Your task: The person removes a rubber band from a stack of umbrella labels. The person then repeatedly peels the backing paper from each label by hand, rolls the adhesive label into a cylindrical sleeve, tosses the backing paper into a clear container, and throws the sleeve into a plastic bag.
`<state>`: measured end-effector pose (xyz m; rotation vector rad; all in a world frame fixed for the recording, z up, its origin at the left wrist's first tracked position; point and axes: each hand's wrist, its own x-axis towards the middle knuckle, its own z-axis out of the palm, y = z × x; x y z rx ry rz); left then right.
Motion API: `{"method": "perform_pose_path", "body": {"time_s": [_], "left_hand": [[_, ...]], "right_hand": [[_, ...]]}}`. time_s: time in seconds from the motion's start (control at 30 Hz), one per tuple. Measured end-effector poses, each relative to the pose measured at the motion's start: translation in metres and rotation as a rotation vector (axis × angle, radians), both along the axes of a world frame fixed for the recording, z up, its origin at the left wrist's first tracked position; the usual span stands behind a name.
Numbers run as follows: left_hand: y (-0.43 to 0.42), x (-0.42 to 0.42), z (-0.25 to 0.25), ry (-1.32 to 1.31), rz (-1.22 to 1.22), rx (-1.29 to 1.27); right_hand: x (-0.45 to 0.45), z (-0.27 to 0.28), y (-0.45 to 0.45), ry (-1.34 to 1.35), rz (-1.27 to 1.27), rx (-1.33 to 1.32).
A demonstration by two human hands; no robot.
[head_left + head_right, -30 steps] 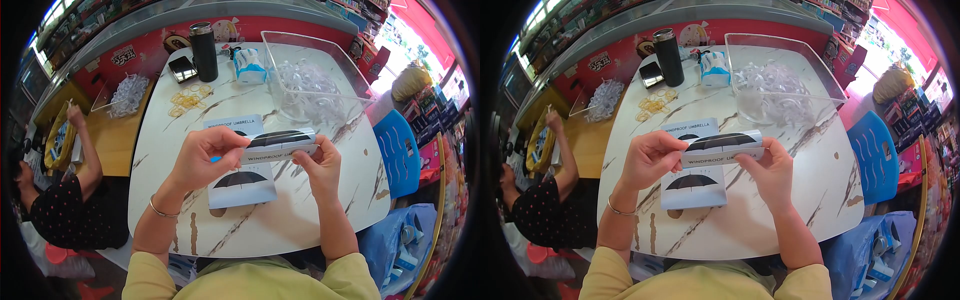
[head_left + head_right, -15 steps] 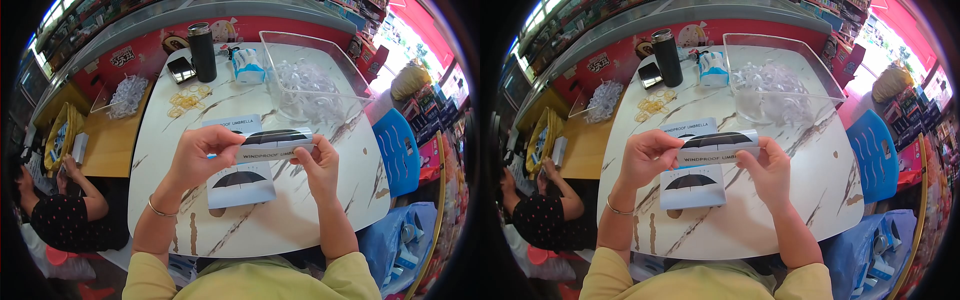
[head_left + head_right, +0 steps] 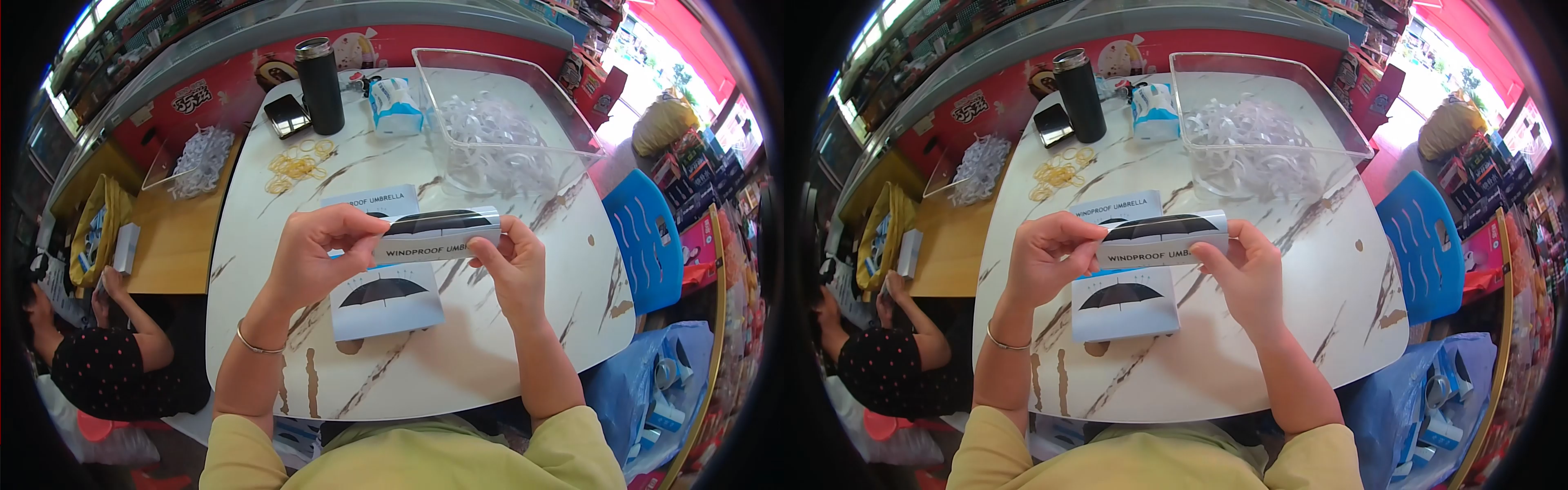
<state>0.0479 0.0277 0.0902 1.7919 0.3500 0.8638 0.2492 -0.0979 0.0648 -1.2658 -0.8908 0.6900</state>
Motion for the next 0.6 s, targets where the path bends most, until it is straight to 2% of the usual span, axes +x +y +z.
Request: {"method": "perform_pose_path", "body": {"time_s": [0.6], "left_hand": [[0.0005,-0.0007,-0.0003,-0.009,-0.02,0.01]], "right_hand": [[0.0005,-0.0017,-0.0004,-0.001,0.009,-0.005]]}}
